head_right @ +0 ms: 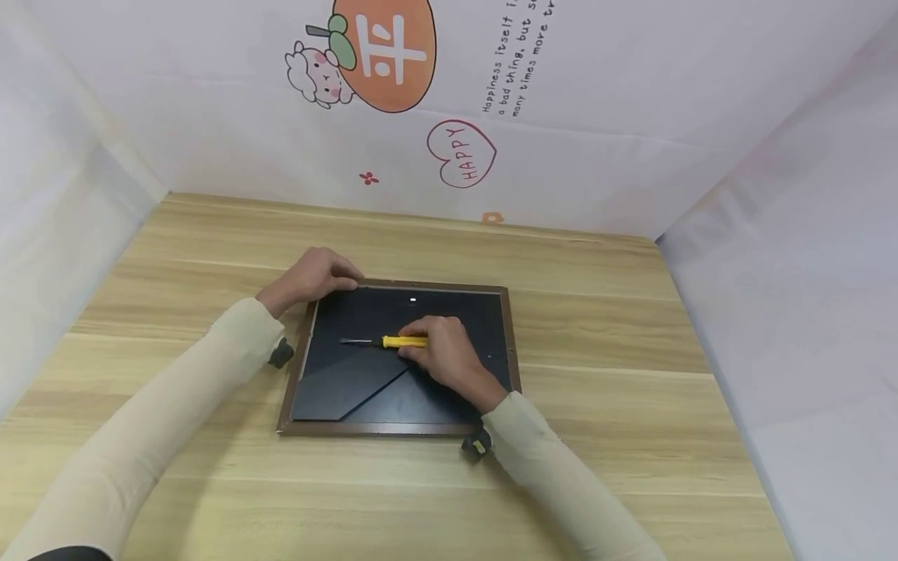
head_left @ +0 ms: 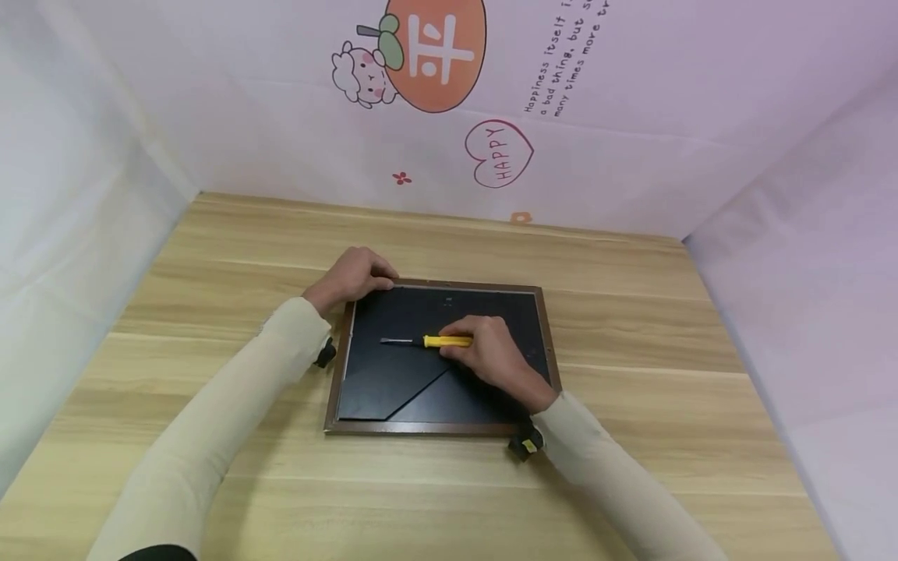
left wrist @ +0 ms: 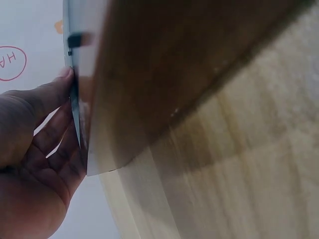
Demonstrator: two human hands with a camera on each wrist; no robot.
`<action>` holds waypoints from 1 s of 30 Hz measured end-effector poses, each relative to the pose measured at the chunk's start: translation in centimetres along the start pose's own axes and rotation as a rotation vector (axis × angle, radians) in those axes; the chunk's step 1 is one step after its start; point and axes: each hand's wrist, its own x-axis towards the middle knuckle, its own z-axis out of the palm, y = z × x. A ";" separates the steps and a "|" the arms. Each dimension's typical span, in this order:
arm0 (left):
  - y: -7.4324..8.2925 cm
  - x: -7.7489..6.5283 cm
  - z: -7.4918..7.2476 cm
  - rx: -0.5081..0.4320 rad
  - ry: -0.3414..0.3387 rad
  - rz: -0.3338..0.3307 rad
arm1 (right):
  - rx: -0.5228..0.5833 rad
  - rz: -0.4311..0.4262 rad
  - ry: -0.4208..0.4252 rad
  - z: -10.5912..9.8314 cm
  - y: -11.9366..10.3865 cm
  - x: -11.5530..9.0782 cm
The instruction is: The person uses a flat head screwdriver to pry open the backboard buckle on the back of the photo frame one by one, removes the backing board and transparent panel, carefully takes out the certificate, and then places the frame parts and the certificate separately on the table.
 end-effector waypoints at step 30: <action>-1.3 -3.0 0.3 0.017 0.132 -0.106 | -0.017 0.011 0.121 -0.3 1.5 0.0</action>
